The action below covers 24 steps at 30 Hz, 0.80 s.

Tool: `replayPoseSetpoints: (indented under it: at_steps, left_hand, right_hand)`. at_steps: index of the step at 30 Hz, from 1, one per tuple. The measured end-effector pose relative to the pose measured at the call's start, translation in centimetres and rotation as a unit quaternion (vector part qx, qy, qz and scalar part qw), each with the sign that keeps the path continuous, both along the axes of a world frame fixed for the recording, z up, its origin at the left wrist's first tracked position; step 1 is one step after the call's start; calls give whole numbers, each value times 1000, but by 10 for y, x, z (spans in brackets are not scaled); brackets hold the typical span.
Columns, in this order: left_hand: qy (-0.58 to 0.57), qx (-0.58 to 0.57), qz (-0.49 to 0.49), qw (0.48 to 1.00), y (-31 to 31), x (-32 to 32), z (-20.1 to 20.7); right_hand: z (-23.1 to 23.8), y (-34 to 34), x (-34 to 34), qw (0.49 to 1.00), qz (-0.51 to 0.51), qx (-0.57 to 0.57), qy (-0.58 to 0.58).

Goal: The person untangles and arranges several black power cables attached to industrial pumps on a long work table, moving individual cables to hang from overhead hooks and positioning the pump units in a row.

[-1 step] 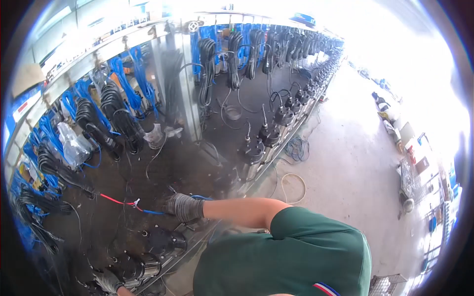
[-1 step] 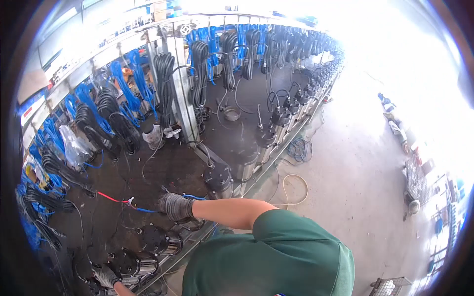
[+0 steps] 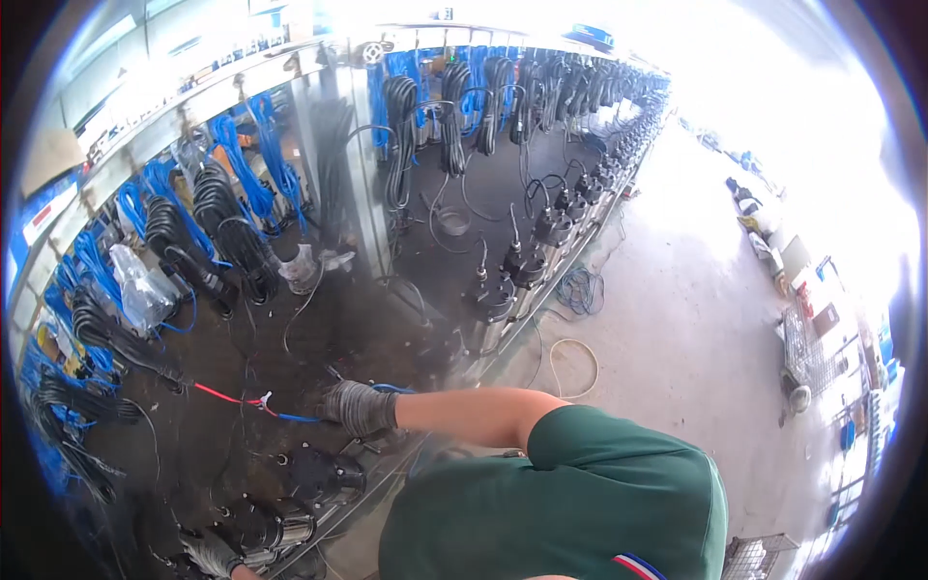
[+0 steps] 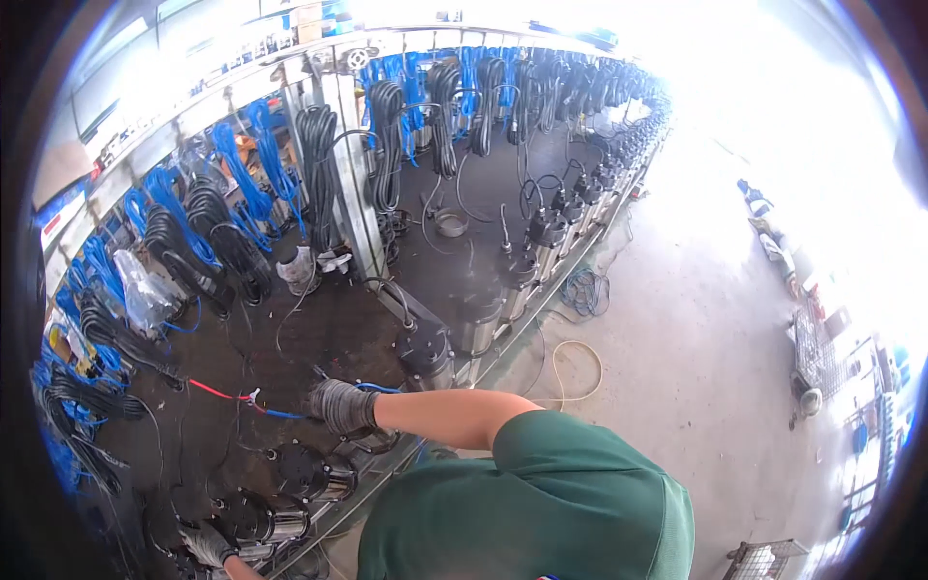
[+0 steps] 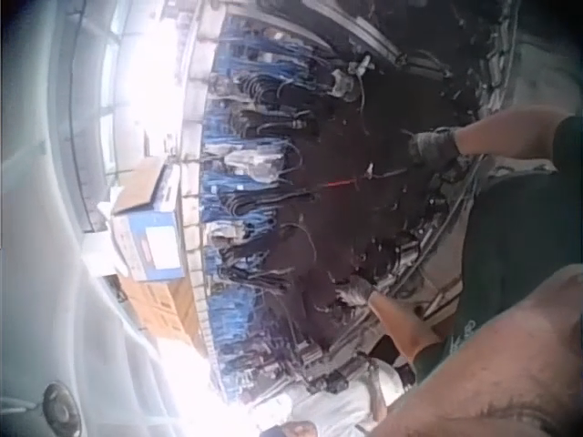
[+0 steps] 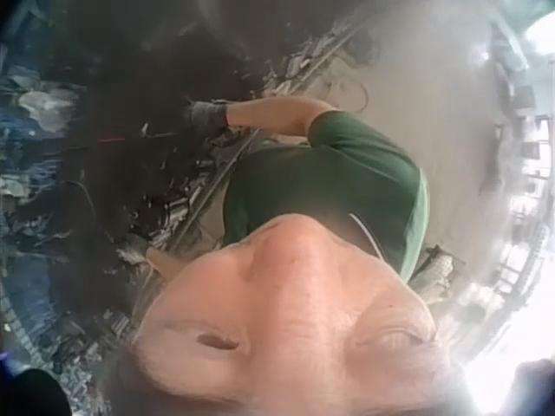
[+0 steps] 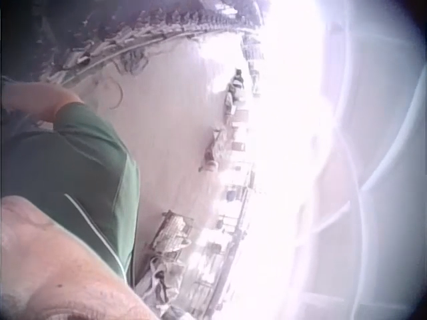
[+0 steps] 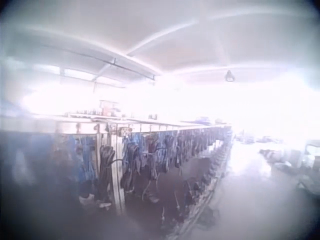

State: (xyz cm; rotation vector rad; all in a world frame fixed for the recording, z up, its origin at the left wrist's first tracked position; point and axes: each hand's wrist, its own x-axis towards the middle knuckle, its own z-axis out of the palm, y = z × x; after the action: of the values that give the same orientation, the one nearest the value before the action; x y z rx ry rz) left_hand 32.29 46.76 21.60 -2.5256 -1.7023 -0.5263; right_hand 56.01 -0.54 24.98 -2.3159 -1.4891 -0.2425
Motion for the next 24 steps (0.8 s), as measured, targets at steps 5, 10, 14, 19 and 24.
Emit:
replayPoseSetpoints:
  at_steps: [5,10,14,19,24]
  left_hand:
    - [-104,-11,-86,991,-19,14,-8]
    - [-84,-6,-210,974,-39,37,-37]
    - [-75,-131,-227,962,-59,47,-27]
    - [-83,-165,-231,955,-58,47,-21]
    - [-80,-166,-256,949,-43,43,-37]
  right_hand:
    - [73,-20,-21,992,33,11,122]
    - [77,-14,-22,989,55,49,132]
    - [52,-9,-15,986,73,88,126]
    - [22,-2,5,988,82,27,129]
    - [-9,-12,25,987,113,54,102]
